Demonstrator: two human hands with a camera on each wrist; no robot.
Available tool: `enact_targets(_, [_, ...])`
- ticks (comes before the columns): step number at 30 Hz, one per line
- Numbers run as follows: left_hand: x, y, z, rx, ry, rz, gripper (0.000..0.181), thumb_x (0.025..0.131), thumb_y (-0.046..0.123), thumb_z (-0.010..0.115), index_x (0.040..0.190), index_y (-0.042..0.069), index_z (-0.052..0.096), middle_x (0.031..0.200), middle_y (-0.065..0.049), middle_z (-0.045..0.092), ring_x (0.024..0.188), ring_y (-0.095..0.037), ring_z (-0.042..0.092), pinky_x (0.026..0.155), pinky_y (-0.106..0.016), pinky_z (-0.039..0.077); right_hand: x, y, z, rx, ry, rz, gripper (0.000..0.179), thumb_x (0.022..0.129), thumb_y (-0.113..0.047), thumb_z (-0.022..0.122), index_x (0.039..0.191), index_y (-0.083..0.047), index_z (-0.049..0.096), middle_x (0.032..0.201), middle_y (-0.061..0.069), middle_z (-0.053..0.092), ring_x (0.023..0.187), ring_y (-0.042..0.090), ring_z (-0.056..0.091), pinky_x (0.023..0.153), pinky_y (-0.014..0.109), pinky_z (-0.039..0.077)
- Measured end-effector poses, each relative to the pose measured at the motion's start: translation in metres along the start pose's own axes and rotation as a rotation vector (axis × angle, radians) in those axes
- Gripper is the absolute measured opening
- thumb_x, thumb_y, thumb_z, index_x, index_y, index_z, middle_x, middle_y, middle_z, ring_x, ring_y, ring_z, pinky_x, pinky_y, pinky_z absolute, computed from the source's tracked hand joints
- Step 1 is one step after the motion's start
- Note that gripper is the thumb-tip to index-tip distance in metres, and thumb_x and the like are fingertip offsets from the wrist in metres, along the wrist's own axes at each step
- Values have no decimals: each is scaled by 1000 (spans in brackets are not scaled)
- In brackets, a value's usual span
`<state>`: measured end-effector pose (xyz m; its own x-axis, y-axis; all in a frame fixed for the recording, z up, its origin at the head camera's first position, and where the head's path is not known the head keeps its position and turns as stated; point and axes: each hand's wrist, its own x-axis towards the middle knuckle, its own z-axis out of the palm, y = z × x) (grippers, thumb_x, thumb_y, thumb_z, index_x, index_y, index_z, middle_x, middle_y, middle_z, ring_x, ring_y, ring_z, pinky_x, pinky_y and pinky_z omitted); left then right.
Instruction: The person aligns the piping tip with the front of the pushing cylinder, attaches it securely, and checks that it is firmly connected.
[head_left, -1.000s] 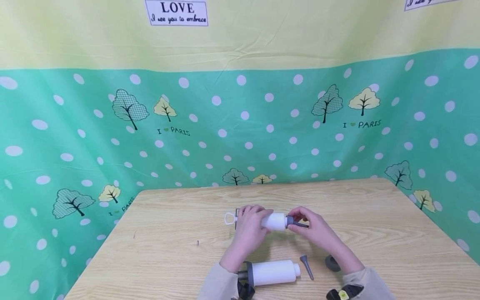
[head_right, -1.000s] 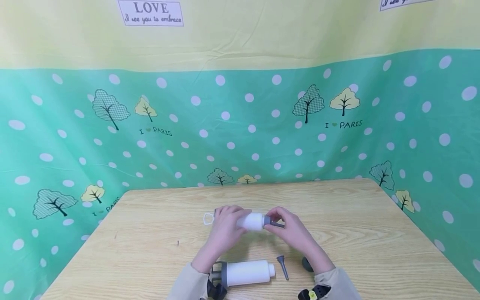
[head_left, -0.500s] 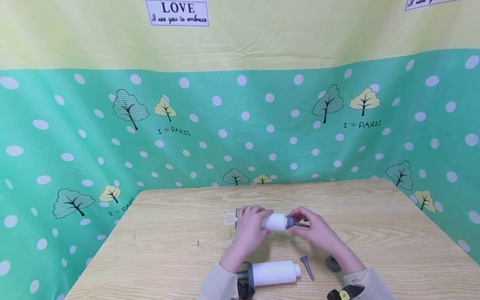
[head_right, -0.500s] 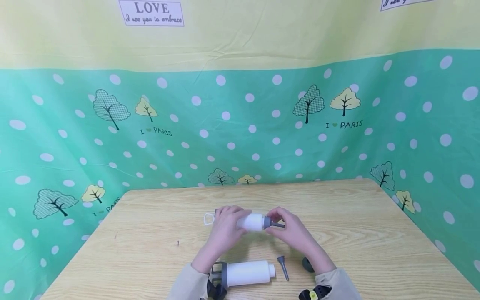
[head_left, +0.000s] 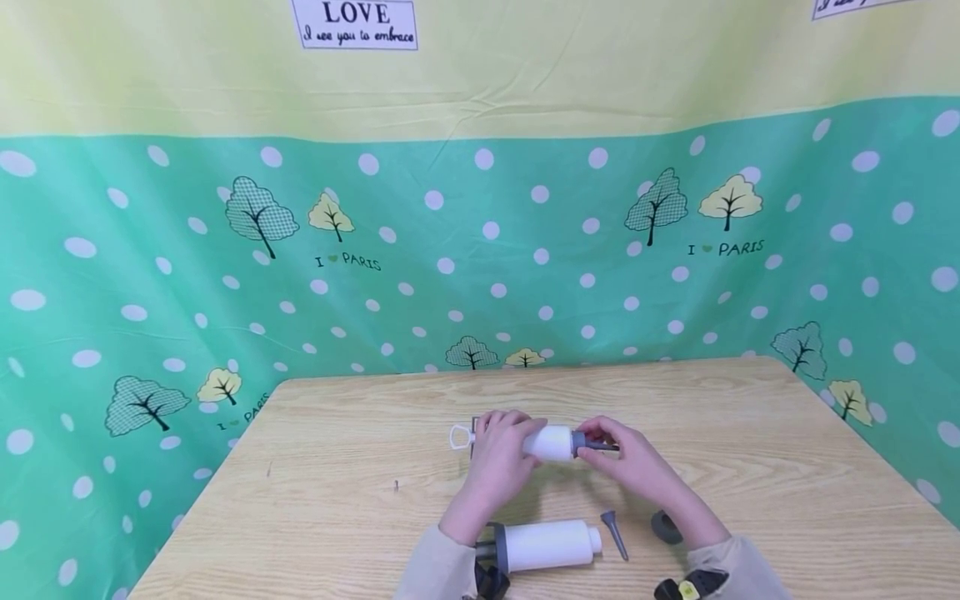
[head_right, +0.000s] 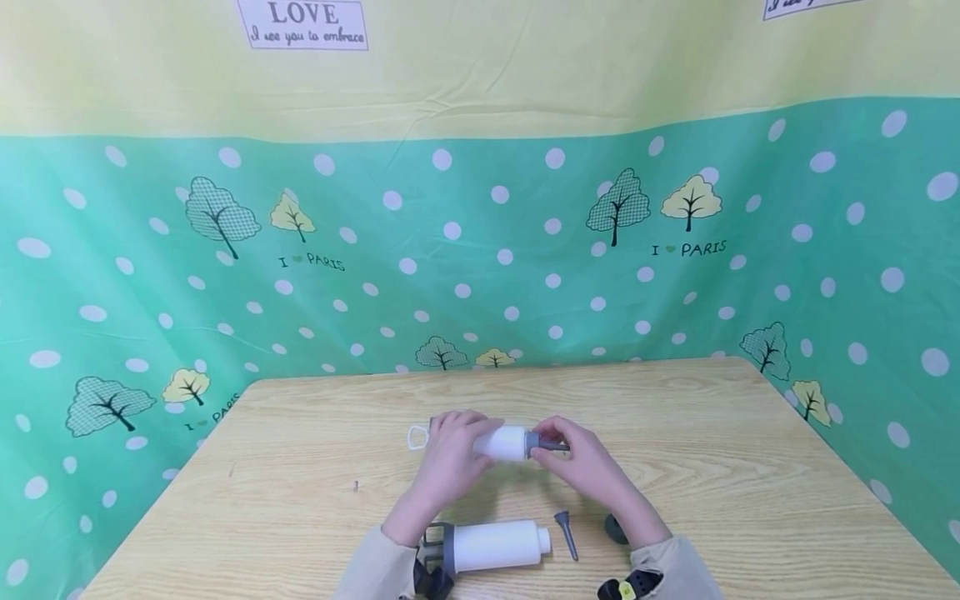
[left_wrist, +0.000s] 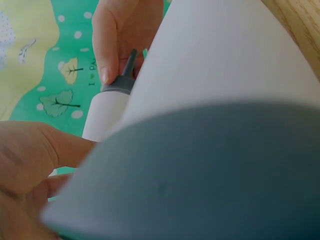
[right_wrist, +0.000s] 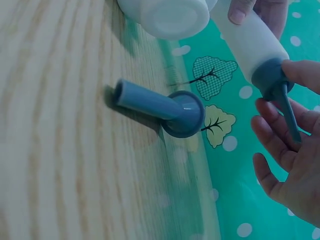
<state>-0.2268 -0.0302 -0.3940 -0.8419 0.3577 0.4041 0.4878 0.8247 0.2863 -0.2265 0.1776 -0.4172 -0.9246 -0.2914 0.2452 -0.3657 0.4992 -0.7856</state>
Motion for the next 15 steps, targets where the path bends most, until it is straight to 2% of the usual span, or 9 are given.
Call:
enact_targets(3, [0,1,-1,1,1,1,48,66,18,77,112,20,65,109,1,63,103,-19,52,96,-44,31,0,0,0,-4,-1,23,31,85,-32,61,109,-13,58,102,1,62,100,21,57,87,42,46])
enact_targets(8, [0,2,-2,1,4,2,47,66,18,77,112,20,65,109,1,63,103,-20,52,96,-44,31,1,1,1,-13,-4,82,31,88,-35,57,107,-12,59,98,2,61,98,20,57,76,31,49])
enact_targets(15, [0,3,-3,6,6,7,48,65,18,78,112,21,65,109,1,63,104,-19,52,96,-44,31,2,3,1,-56,2,122,30,91,-43,48,95,-17,61,88,-3,62,86,17,57,68,26,46])
